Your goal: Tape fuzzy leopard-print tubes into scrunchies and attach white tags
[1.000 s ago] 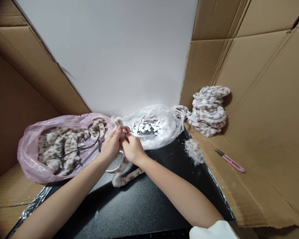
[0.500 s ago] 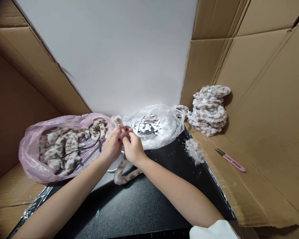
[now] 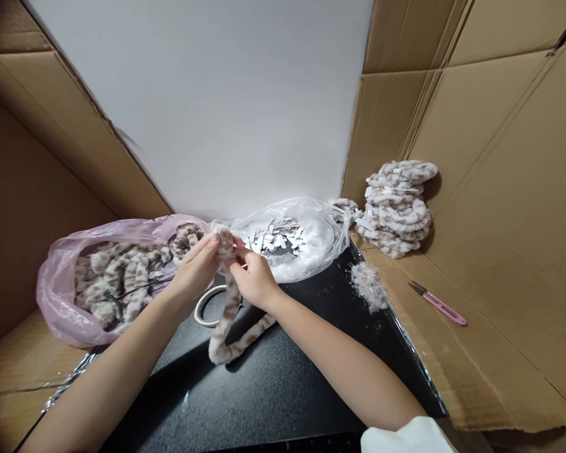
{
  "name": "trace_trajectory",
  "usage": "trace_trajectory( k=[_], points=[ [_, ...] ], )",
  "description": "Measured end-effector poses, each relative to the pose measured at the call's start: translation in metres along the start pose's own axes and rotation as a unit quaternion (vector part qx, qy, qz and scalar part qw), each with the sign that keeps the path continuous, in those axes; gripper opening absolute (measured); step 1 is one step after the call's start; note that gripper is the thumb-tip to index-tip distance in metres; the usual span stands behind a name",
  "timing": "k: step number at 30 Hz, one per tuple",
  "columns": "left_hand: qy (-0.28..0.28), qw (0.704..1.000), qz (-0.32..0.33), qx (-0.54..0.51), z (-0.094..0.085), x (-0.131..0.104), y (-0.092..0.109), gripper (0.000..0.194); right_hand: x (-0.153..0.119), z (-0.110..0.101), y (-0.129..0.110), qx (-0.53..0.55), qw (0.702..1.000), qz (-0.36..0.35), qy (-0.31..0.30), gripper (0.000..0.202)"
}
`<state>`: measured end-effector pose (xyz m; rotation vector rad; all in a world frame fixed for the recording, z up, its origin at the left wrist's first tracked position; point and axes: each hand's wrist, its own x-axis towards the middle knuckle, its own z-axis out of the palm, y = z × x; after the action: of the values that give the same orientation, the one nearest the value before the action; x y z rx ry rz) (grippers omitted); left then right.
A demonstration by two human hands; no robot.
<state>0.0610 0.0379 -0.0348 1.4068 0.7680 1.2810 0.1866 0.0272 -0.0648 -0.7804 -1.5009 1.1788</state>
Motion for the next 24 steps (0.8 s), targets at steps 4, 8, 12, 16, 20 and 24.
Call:
trace_trajectory(
  k=[4, 8, 12, 16, 20, 24],
  points=[
    [0.030, 0.999, -0.017, -0.033, 0.008, -0.002, -0.006, 0.031, -0.002, 0.003, 0.000, 0.009, 0.999, -0.007, 0.034, 0.019],
    [0.054, 0.995, -0.024, -0.074, 0.019, -0.004, -0.005, 0.030, -0.002, 0.003, 0.003, 0.013, 0.998, 0.000, 0.059, 0.019],
    [0.061, 0.995, -0.025, -0.075, 0.020, -0.005, -0.007, 0.031, -0.001, 0.004, 0.003, 0.033, 0.997, 0.011, 0.067, 0.022],
    [0.058, 0.997, -0.016, -0.049, 0.017, -0.005, -0.015, 0.031, -0.001, 0.005, 0.004, 0.057, 0.995, 0.016, 0.075, 0.021],
    [0.055, 0.998, -0.015, -0.031, 0.015, -0.004, -0.020, 0.031, -0.001, 0.007, 0.006, 0.103, 0.991, 0.017, 0.081, 0.020],
    [0.067, 0.997, -0.010, -0.027, 0.014, -0.005, -0.024, 0.029, 0.000, 0.008, 0.003, 0.129, 0.988, 0.020, 0.086, 0.020]
  ],
)
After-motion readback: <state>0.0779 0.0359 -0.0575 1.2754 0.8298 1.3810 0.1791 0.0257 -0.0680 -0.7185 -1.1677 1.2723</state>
